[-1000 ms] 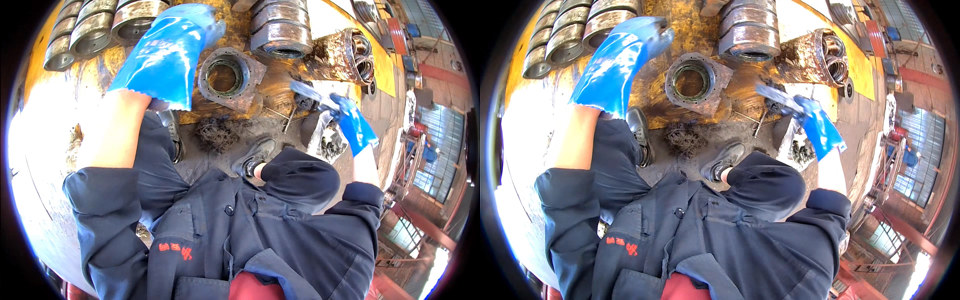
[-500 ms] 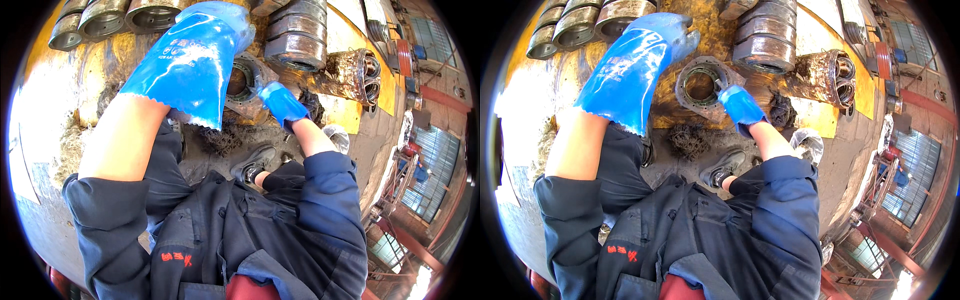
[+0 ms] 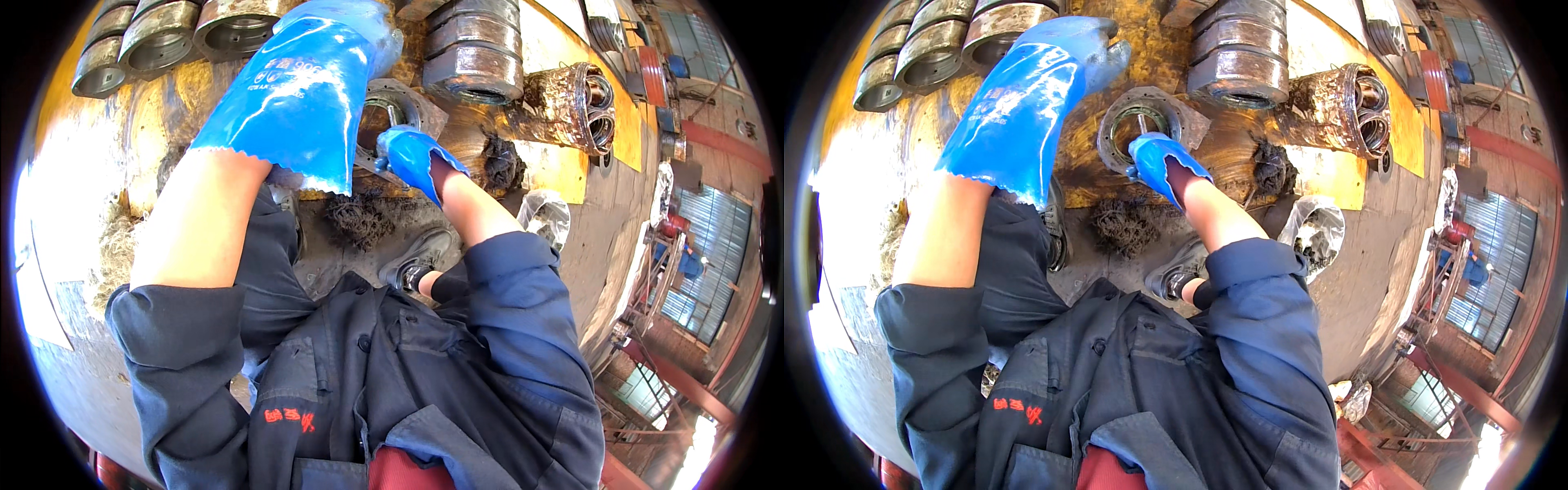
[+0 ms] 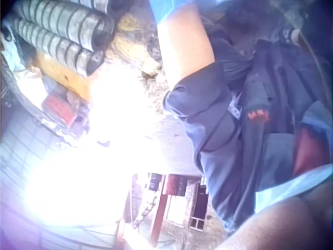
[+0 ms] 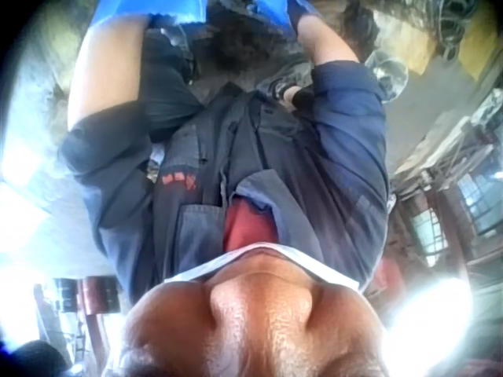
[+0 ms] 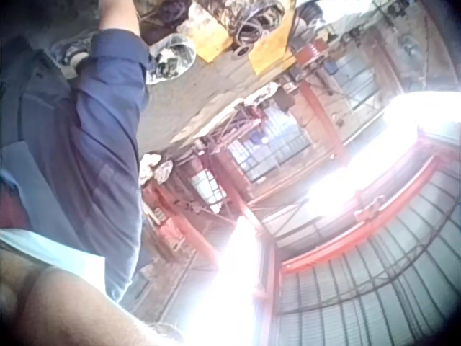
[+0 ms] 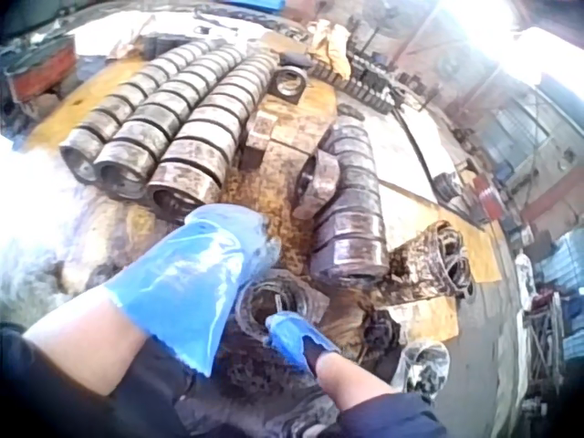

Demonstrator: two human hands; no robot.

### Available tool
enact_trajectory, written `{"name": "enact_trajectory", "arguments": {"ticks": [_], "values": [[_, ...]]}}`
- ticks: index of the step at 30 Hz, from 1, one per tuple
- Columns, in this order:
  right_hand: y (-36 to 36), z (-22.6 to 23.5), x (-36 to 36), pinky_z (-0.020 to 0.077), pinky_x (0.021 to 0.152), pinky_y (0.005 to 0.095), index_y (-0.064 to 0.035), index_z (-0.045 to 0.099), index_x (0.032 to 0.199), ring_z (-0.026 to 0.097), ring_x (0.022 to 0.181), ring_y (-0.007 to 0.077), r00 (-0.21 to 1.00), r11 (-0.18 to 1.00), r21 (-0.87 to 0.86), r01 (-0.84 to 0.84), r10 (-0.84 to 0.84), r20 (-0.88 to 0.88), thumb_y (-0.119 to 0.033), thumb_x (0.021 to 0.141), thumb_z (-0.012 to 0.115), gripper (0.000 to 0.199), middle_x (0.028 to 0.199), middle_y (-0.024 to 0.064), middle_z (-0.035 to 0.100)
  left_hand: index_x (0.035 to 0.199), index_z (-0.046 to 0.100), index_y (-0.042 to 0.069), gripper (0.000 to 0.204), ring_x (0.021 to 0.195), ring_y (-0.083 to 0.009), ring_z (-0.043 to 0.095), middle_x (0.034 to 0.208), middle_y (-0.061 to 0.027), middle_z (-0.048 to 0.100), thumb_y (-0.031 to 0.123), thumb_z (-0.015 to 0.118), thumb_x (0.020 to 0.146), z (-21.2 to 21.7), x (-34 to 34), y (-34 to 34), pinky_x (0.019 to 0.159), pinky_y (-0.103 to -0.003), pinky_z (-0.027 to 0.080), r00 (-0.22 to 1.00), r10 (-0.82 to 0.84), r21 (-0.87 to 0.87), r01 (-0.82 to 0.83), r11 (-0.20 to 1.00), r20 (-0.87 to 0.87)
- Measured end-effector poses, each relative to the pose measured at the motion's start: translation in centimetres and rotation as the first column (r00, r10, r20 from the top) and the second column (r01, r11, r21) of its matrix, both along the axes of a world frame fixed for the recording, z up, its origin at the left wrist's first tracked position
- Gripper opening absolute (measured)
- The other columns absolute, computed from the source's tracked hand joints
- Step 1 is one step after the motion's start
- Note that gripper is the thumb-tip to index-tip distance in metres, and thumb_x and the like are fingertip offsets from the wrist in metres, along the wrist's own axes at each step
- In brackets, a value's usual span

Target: The person applies a dark substance to metal rings and plates, using a tool to scrape and apply material to the interior and exterior of various mechanical components on a work surface.

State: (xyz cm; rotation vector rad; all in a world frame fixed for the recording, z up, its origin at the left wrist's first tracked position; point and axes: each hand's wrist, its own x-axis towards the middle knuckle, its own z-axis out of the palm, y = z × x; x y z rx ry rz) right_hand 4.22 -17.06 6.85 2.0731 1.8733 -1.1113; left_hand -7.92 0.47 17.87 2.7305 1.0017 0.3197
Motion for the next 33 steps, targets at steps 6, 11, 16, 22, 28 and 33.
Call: {"name": "enact_trajectory", "arguments": {"ticks": [6, 11, 16, 22, 28, 33], "values": [[2.3, -6.3, 1.1, 0.0528, 0.068, 0.0388, 0.0025, 0.067, 0.089, 0.066, 0.077, 0.0316, 0.831, 0.928, -0.018, 0.372, -0.342, -0.439, -0.005, 0.086, 0.056, 0.013, 0.089, 0.0207, 0.067, 0.085, 0.073, 0.01, 0.035, 0.077, -0.0326, 0.068, 0.082, -0.0143, 0.07, 0.036, 0.049, 0.093, 1.6, -2.2, 0.9, 0.069, -0.047, 0.055, 0.972, -0.234, 0.1, 0.23, 0.968, 0.024], [2.0, -6.9, 2.3, 0.0515, 0.064, 0.0367, 0.0, 0.066, 0.09, 0.064, 0.072, 0.0277, 0.276, 0.646, -0.265, 0.716, -0.61, -0.742, -0.011, 0.089, 0.056, 0.015, 0.085, 0.0167, 0.067, 0.085, 0.072, 0.01, 0.038, 0.078, -0.0316, 0.068, 0.082, -0.0153, 0.068, 0.038, 0.048, 0.093, 0.9, -1.5, 1.0, 0.069, -0.047, 0.054, 0.986, -0.166, 0.047, 0.165, 0.985, 0.026], [-1.4, -6.7, 5.2, 0.0501, 0.06, 0.0346, -0.0025, 0.065, 0.091, 0.061, 0.067, 0.0239, -0.096, 0.362, -0.438, 0.823, -0.67, -0.736, -0.018, 0.093, 0.055, 0.018, 0.082, 0.0127, 0.067, 0.082, 0.071, 0.01, 0.037, 0.071, -0.0312, 0.067, 0.075, -0.0134, 0.067, 0.037, 0.049, 0.093, -2.1, -1.3, 1.8, 0.062, -0.048, 0.053, 0.919, -0.123, 0.167, 0.063, 0.984, 0.376], [-3.2, -1.8, 5.6, 0.0483, 0.066, 0.0304, -0.0031, 0.062, 0.1, 0.059, 0.074, 0.017, -0.024, 0.174, -0.377, 0.91, -0.884, -0.466, -0.022, 0.097, 0.048, 0.024, 0.089, 0.0088, 0.065, 0.079, 0.071, 0.011, 0.034, 0.063, -0.0312, 0.065, 0.068, -0.0115, 0.065, 0.033, 0.049, 0.094, -1.6, -1.2, 1.1, 0.055, -0.049, 0.052, 0.897, -0.149, 0.213, 0.063, 0.975, 0.415], [-0.7, -2.6, 5.3, 0.0449, 0.07, 0.0303, -0.0087, 0.067, 0.095, 0.057, 0.078, 0.0153, 0.095, 0.189, -0.172, 0.967, -0.89, -0.446, -0.023, 0.095, 0.046, 0.025, 0.087, 0.0037, 0.065, 0.078, 0.071, 0.012, 0.033, 0.061, -0.0316, 0.064, 0.065, -0.0106, 0.064, 0.029, 0.048, 0.095, -0.9, -1.6, 1.1, 0.053, -0.05, 0.051, 0.936, -0.237, 0.233, 0.178, 0.956, 0.259], [3.4, -5.3, 6.8, 0.0471, 0.073, 0.0349, 0.0018, 0.066, 0.098, 0.057, 0.081, 0.0178, 0.311, 0.381, -0.06, 0.923, -0.826, -0.471, -0.017, 0.096, 0.045, 0.028, 0.088, 0.0094, 0.064, 0.08, 0.071, 0.012, 0.033, 0.064, -0.0317, 0.066, 0.068, -0.0109, 0.066, 0.031, 0.049, 0.094, -1.9, -1.3, 1.3, 0.055, -0.05, 0.052, 0.901, -0.133, 0.208, 0.049, 0.977, 0.414]]}}
